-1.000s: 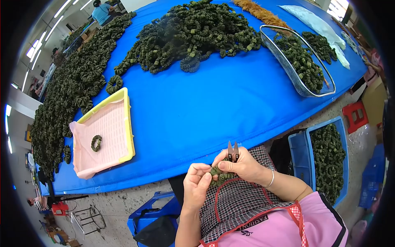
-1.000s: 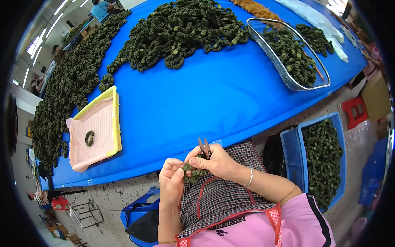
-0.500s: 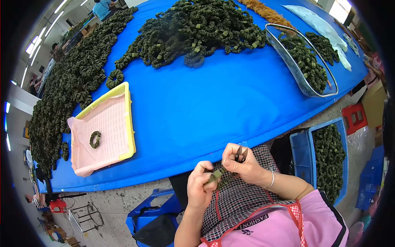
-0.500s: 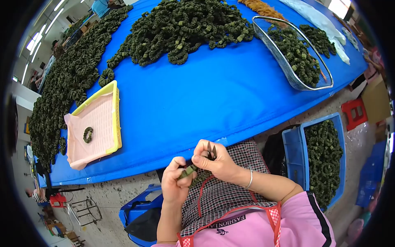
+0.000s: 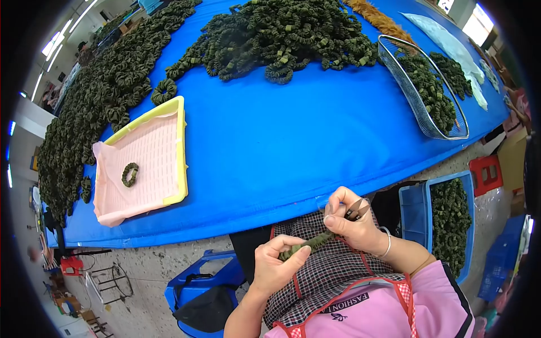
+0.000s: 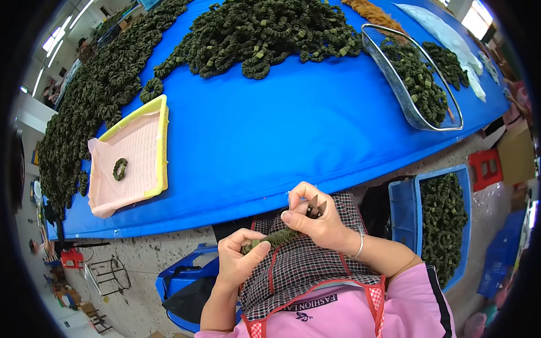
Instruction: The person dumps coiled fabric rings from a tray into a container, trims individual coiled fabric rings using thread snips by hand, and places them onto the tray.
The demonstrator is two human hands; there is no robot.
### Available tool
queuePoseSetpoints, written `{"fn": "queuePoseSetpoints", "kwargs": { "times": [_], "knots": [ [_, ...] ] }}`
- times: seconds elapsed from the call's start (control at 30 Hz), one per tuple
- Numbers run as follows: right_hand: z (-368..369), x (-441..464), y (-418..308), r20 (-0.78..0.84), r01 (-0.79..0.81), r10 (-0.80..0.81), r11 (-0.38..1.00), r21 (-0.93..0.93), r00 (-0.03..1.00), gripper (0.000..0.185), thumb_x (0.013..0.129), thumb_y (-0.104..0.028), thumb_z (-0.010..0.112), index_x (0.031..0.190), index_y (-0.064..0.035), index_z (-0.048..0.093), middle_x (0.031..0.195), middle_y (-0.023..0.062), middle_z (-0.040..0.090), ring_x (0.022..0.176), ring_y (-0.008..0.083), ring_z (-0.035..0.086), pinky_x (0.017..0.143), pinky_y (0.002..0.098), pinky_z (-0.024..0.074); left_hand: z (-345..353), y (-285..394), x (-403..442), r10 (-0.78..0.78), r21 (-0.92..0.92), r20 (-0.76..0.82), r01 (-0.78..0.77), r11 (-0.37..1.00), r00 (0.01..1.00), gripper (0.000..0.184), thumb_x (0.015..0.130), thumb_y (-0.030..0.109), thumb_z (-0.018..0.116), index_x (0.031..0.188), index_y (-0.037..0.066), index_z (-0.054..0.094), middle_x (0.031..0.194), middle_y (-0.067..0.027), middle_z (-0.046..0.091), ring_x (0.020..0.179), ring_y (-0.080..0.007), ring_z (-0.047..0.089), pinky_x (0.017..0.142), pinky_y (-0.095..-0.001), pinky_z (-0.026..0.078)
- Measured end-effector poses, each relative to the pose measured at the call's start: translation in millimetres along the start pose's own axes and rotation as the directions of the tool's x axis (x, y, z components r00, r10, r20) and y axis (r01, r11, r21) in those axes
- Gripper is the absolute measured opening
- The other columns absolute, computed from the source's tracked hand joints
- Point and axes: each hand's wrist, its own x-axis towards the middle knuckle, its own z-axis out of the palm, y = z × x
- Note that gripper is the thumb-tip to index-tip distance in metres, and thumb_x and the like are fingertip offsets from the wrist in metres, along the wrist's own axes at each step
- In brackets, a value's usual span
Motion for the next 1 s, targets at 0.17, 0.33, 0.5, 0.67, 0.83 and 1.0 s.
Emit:
{"fn": "queuePoseSetpoints", "kwargs": {
  "times": [0.17,0.33,0.5,0.67,0.83,1.0],
  "knots": [
    [-2,-1,-7,-0.059,-0.148,0.173,0.943,0.298,0.983,0.018,0.077,-0.005,0.062,0.082,-0.0080,0.045,0.051,-0.0072,0.040,0.046,0.0012,0.034,0.043,0.0190,0.0230,-4,-5,2,-0.114,-0.326,0.065,0.129,0.936,0.991,0.010,0.080,0.008,0.061,0.083,0.000,0.055,0.064,-0.0006,0.055,0.054,-0.0021,0.045,0.049,-0.0170,0.034],
    [-2,2,-2,0.188,-0.125,0.157,0.978,-0.168,0.970,0.030,0.076,-0.011,0.066,0.101,-0.0044,0.051,0.059,-0.0053,0.046,0.051,0.0015,0.036,0.046,0.0186,0.0273,-3,-7,11,-0.102,-0.473,0.104,0.139,0.870,0.989,0.014,0.084,0.014,0.057,0.087,0.002,0.050,0.063,-0.0026,0.050,0.056,-0.0075,0.043,0.053,-0.0204,0.033],
    [-4,1,10,0.240,-0.095,0.186,0.933,-0.348,0.953,0.024,0.081,-0.023,0.062,0.091,-0.0016,0.059,0.066,0.0000,0.054,0.061,0.0064,0.046,0.054,0.0236,0.0387,0,-13,14,-0.023,-0.248,0.081,0.043,0.968,0.996,0.016,0.088,0.014,0.052,0.093,0.000,0.049,0.070,-0.0043,0.055,0.061,-0.0073,0.049,0.057,-0.0204,0.041],
    [-5,5,12,0.270,-0.193,0.274,0.937,-0.292,0.923,0.022,0.080,-0.022,0.062,0.077,-0.0009,0.056,0.063,-0.0001,0.051,0.060,0.0071,0.046,0.056,0.0236,0.0374,7,-18,14,0.041,-0.019,0.090,-0.039,0.999,0.995,0.014,0.087,0.012,0.052,0.094,0.000,0.050,0.074,-0.0036,0.057,0.065,-0.0057,0.051,0.057,-0.0200,0.042],
    [-12,-2,-1,0.163,-0.277,0.259,0.956,0.097,0.952,0.020,0.078,-0.018,0.064,0.065,-0.0048,0.055,0.060,0.0005,0.051,0.054,0.0057,0.042,0.047,0.0211,0.0309,-7,-5,15,-0.035,-0.115,0.143,0.051,0.992,0.989,0.015,0.085,0.012,0.056,0.092,0.000,0.052,0.067,0.0008,0.051,0.058,-0.0034,0.042,0.053,-0.0179,0.032],
    [-13,-1,2,0.183,-0.352,0.304,0.858,0.374,0.935,0.023,0.080,-0.023,0.063,0.067,-0.0061,0.054,0.058,0.0011,0.050,0.050,0.0064,0.041,0.044,0.0203,0.0299,-9,-4,29,-0.139,-0.289,0.212,0.198,0.937,0.967,0.022,0.083,0.018,0.059,0.093,0.000,0.053,0.063,0.0010,0.048,0.054,-0.0041,0.038,0.050,-0.0195,0.030]
  ]
}}
